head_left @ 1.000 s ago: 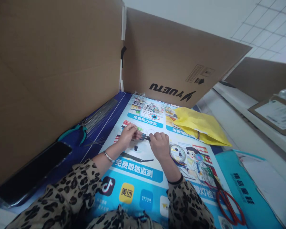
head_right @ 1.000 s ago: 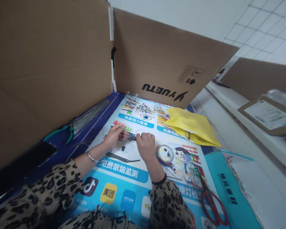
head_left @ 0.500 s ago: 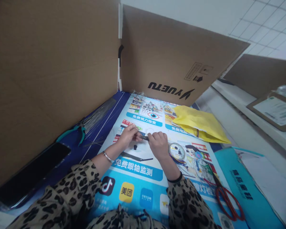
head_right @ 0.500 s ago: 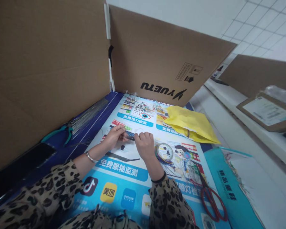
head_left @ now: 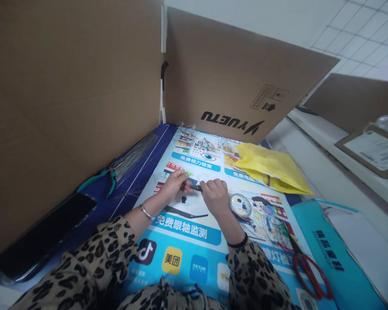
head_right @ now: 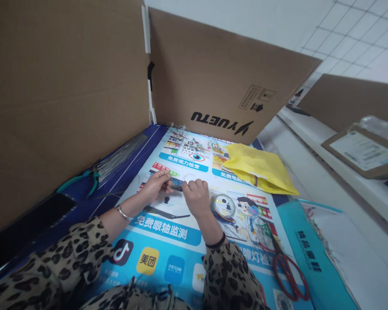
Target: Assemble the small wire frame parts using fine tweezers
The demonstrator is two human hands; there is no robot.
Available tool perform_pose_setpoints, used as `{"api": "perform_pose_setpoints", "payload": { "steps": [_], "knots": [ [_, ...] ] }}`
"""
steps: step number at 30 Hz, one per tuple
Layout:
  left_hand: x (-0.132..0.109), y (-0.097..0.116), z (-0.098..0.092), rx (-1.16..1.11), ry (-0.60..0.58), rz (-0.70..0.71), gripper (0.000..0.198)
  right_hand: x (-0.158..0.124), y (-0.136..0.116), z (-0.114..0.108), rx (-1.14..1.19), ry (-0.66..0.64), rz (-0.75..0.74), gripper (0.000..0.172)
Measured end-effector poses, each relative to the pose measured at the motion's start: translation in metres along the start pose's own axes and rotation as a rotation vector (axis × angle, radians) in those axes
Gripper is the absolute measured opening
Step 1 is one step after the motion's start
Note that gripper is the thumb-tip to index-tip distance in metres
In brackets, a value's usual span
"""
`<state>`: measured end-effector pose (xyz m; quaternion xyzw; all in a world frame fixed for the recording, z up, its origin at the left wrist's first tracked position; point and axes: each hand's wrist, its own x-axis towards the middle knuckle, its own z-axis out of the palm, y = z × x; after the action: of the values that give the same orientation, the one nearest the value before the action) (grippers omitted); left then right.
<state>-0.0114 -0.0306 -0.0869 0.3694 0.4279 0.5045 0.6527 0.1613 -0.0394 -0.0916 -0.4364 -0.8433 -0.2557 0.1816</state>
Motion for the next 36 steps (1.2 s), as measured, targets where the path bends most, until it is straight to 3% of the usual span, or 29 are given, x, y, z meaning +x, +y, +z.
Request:
{"api": "perform_pose_setpoints", "payload": {
  "steps": [18, 36],
  "knots": [
    [0.0007, 0.0001, -0.0006, 0.054, -0.017, 0.017, 0.022, 0.0016, -0.0013, -0.0005, -0.005, 0.043, -0.004, 0.014],
    [0.0013, -0.0023, -0.0019, 0.108, -0.021, 0.08, 0.023, -0.0022, -0.0014, 0.0089, 0.044, -0.002, -0.006, 0.011]
  ]
}}
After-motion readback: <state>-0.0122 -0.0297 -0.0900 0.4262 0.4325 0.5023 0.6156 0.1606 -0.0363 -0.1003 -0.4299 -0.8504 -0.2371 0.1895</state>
